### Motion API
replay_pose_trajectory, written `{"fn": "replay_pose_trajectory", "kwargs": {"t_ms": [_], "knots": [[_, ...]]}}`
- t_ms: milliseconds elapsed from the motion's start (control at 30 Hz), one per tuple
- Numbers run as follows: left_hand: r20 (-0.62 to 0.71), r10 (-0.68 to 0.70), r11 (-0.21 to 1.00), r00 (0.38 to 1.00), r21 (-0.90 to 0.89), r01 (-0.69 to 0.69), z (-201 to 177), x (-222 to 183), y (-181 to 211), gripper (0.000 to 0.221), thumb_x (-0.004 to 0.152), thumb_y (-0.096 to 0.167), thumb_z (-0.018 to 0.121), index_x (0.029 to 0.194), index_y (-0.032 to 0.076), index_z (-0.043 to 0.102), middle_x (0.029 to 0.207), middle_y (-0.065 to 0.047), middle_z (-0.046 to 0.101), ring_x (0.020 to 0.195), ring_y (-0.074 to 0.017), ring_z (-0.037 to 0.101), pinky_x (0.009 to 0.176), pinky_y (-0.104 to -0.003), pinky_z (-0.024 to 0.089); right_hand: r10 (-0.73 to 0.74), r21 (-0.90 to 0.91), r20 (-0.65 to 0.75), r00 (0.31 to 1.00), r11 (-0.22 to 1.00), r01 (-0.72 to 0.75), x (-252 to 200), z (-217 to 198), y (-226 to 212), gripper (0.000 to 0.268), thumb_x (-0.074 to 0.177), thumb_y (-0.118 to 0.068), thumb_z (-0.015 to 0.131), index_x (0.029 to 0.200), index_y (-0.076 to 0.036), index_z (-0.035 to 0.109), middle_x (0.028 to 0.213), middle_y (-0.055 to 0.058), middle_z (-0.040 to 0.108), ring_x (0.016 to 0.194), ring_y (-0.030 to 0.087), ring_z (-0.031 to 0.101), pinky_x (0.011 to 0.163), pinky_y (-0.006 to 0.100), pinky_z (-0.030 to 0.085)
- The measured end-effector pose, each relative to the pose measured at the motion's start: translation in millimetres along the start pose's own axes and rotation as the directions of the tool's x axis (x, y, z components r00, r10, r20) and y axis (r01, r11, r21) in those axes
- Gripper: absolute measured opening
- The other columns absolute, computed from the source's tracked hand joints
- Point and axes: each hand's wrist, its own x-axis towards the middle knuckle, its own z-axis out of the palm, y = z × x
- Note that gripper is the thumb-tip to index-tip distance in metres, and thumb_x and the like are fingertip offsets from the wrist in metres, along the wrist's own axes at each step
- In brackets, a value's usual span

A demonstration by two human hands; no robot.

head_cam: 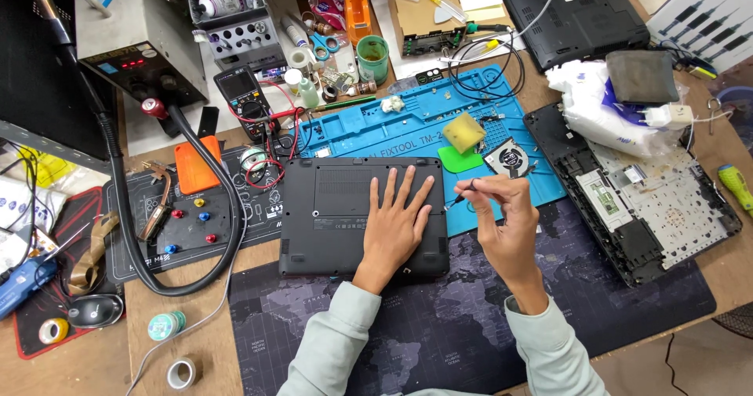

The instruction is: Repairing a laptop by snapping the back cover into place and securing it with screws using a screwdriver.

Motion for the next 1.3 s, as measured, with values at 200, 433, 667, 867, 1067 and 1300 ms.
{"fn": "replay_pose_trajectory", "kwargs": {"t_ms": [200, 433, 667, 867, 1067, 1300], "knots": [[0.011, 0.004, 1.0, 1.0, -0.017, -0.004, 0.1, 0.2, 0.1, 0.051, 0.108, 0.043, 0.036, 0.158, 0.034, 0.035, 0.165, -0.006, 0.031, 0.153, -0.0332, 0.023, 0.124, -0.059, 0.007, -0.033, -0.028, -0.041, 0.999, 0.999, 0.032, 1.8, 3.0, 6.1, 0.028, 0.093, 0.004, 0.074, 0.106, -0.002, 0.05, 0.099, 0.012, 0.065, 0.092, 0.024, 0.073, 0.08, 0.033, 0.063], [0.007, 0.008, 1.0, 1.0, 0.012, -0.008, -1.0, 0.1, 0.4, 0.05, 0.108, 0.043, 0.036, 0.157, 0.034, 0.035, 0.165, -0.006, 0.031, 0.153, -0.0328, 0.024, 0.124, -0.059, 0.009, -0.009, 0.022, -0.018, 1.0, 1.0, 0.01, -1.1, 3.6, -1.2, 0.013, 0.099, 0.011, 0.057, 0.108, 0.003, 0.054, 0.104, 0.017, 0.071, 0.097, 0.032, 0.077, 0.083, 0.04, 0.065], [0.002, 0.004, 1.0, 1.0, -0.009, -0.004, -4.8, -0.1, 1.1, 0.05, 0.108, 0.043, 0.036, 0.157, 0.033, 0.036, 0.164, -0.006, 0.032, 0.152, -0.0338, 0.025, 0.123, -0.059, 0.009, -0.026, -0.023, -0.045, 0.999, 0.999, 0.024, 3.7, 3.9, -9.6, 0.019, 0.097, 0.007, 0.065, 0.109, 0.001, 0.051, 0.104, 0.014, 0.066, 0.095, 0.026, 0.074, 0.082, 0.036, 0.064], [0.018, 0.003, 1.0, 1.0, 0.001, -0.003, -2.0, 0.3, 0.4, 0.051, 0.107, 0.044, 0.035, 0.157, 0.034, 0.035, 0.164, -0.006, 0.032, 0.152, -0.0336, 0.024, 0.124, -0.059, 0.008, -0.003, -0.019, -0.064, 0.998, 1.0, 0.001, -5.7, 1.1, 3.8, 0.017, 0.098, 0.007, 0.065, 0.108, 0.001, 0.051, 0.097, 0.012, 0.066, 0.092, 0.025, 0.075, 0.08, 0.034, 0.065], [0.02, 0.0, 1.0, 1.0, -0.007, 0.0, -1.9, 0.9, 0.3, 0.051, 0.107, 0.044, 0.035, 0.157, 0.034, 0.035, 0.164, -0.006, 0.032, 0.152, -0.0337, 0.024, 0.124, -0.059, 0.007, -0.033, -0.035, -0.049, 0.998, 0.999, 0.031, 1.5, 3.5, -7.5, 0.014, 0.099, 0.008, 0.063, 0.108, 0.001, 0.054, 0.098, 0.012, 0.067, 0.096, 0.027, 0.075, 0.083, 0.036, 0.064], [-0.009, 0.013, 0.999, 1.0, -0.032, -0.013, -3.5, -1.6, 0.7, 0.05, 0.107, 0.041, 0.039, 0.156, 0.03, 0.039, 0.162, -0.011, 0.035, 0.151, -0.0364, 0.027, 0.123, -0.058, 0.009, -0.064, -0.084, -0.048, 0.997, 0.995, 0.06, -1.7, 4.8, 0.4, 0.018, 0.098, 0.004, 0.068, 0.11, -0.003, 0.056, 0.096, 0.008, 0.066, 0.093, 0.023, 0.073, 0.08, 0.032, 0.064]]}}
